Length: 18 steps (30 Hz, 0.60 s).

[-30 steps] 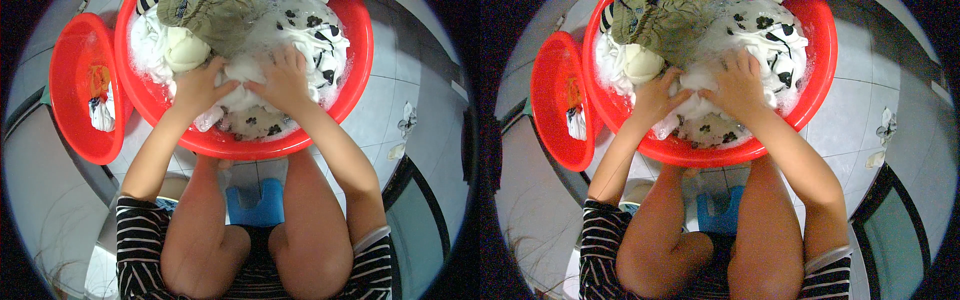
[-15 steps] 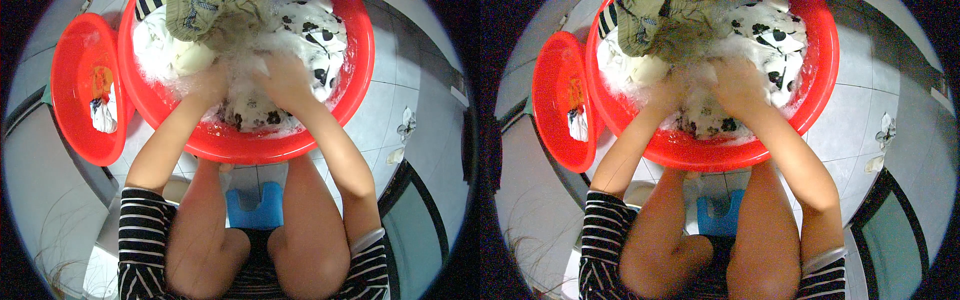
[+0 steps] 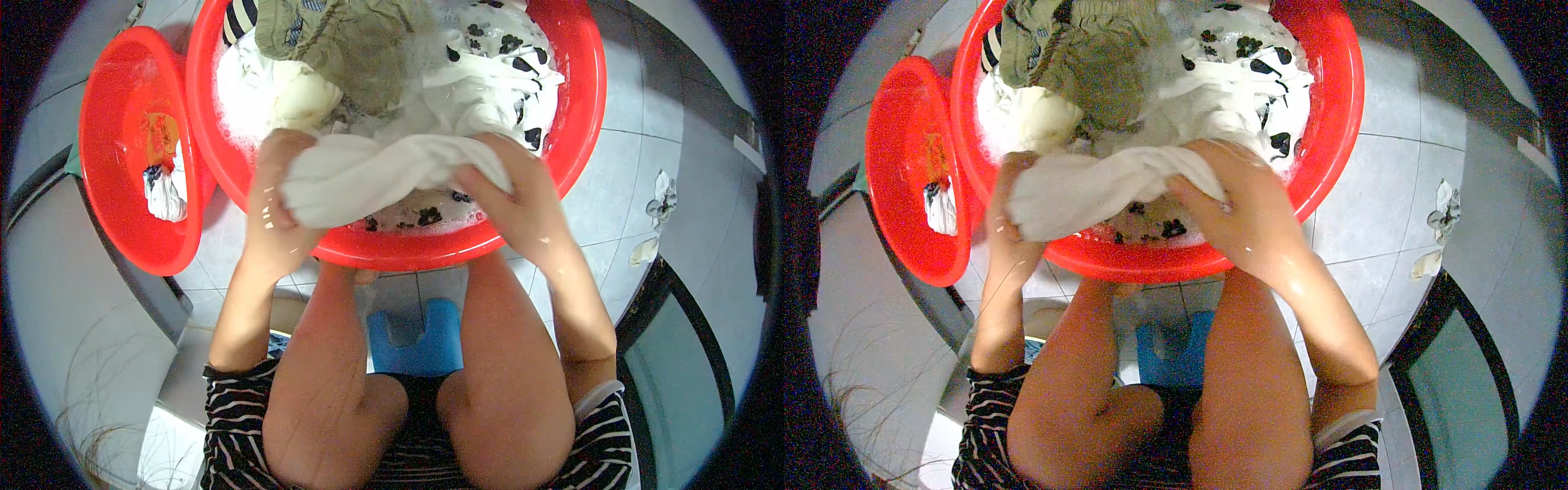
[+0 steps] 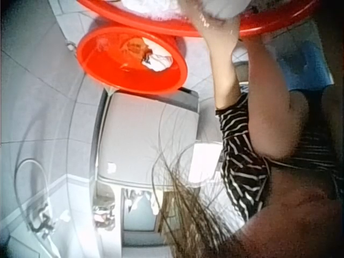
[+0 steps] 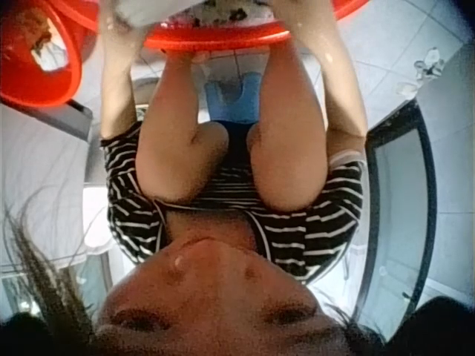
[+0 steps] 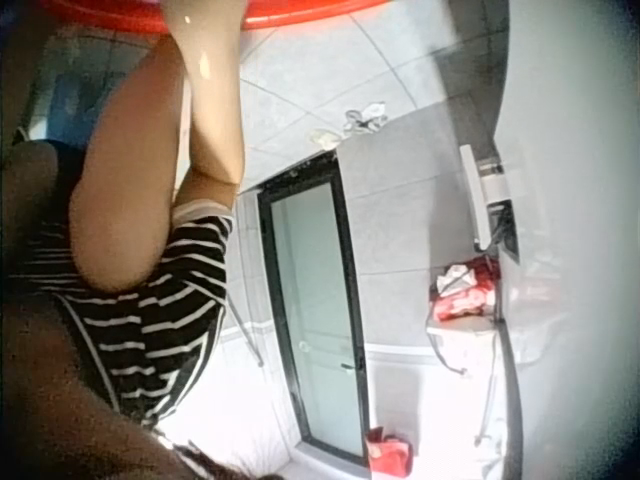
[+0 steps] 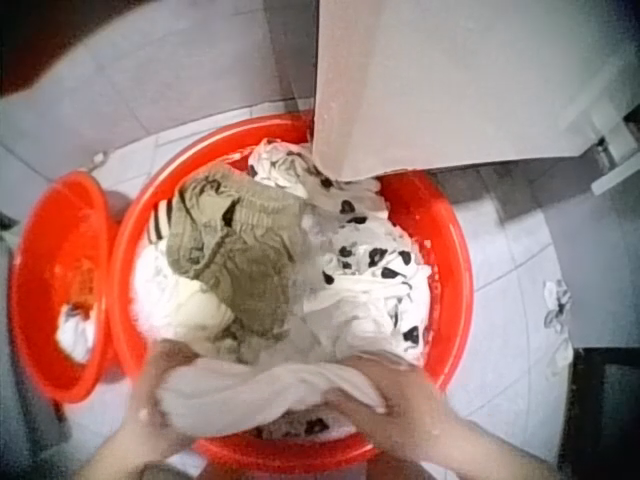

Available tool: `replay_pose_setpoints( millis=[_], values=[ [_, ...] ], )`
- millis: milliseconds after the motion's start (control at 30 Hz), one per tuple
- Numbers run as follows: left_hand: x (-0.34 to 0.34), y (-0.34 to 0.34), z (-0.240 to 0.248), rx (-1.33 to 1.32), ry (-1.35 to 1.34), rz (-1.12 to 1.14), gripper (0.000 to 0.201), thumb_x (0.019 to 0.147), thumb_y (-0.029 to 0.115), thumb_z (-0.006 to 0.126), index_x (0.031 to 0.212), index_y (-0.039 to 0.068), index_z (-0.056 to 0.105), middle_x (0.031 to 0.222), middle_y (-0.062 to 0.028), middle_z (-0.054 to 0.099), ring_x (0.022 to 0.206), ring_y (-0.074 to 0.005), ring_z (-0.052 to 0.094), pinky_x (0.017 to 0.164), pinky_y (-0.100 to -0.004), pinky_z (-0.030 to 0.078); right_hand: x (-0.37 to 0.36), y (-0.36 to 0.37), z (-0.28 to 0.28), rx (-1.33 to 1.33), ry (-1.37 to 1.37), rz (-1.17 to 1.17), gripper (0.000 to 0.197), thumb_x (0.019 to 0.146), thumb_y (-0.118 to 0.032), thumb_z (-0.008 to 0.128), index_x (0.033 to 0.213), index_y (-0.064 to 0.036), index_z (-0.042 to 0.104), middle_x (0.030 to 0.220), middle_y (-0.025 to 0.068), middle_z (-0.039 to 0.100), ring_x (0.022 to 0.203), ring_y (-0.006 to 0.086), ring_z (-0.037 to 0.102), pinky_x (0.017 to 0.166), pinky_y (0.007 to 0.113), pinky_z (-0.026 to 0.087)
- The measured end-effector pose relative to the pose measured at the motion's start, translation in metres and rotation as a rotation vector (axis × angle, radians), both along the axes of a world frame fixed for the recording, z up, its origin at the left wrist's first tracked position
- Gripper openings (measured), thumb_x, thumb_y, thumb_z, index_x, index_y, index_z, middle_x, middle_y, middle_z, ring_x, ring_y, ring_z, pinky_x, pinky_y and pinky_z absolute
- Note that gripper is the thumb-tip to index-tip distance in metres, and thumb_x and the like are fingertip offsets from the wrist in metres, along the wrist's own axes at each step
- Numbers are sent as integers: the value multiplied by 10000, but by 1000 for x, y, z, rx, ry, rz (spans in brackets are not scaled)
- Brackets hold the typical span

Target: The person washes clothes by hand, scrubbing and wringing out garments in a red basin of soapy water and placing them into an adjacent basin.

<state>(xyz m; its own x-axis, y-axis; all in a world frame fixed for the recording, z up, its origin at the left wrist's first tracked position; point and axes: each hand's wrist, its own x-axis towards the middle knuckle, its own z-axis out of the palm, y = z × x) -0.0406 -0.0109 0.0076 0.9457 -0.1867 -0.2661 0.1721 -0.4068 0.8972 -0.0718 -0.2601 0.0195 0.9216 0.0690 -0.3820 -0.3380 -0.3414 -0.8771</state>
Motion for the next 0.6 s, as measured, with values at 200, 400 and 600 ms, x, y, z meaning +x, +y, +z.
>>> replay_pose_setpoints(
  millis=[200, 400, 600],
  values=[
    [23, -36, -76, 648, -153, -590, 326, 728, 229, 623, 982, 25, 602, 983, -195, 585, 966, -369, 533, 822, -476, 423, 24, 32, -80, -611, -378, 147, 233, 792, -232, 580, 921, -42, 620, 855, 157, 620, 854, 342, 600, 692, 437, 489],
    [16, -38, -170, 949, 76, -630, 575, 823, 430, 534, 1253, 51, 493, 1204, -214, 550, 1158, -354, 498, 947, -468, 390, 34, 40, -155, -786, -150, 336, 326, 802, -303, 577, 1018, -58, 590, 990, 187, 612, 997, 345, 562, 825, 441, 451],
    [22, -7, -197, 548, 66, -185, 554, 894, 492, 418, 1195, 45, 548, 1246, -190, 533, 1152, -366, 485, 992, -478, 335, 38, 62, -125, -587, 227, -125, 351, 803, -215, 547, 1112, -50, 570, 1017, 150, 627, 949, 317, 600, 806, 446, 470]
  ],
)
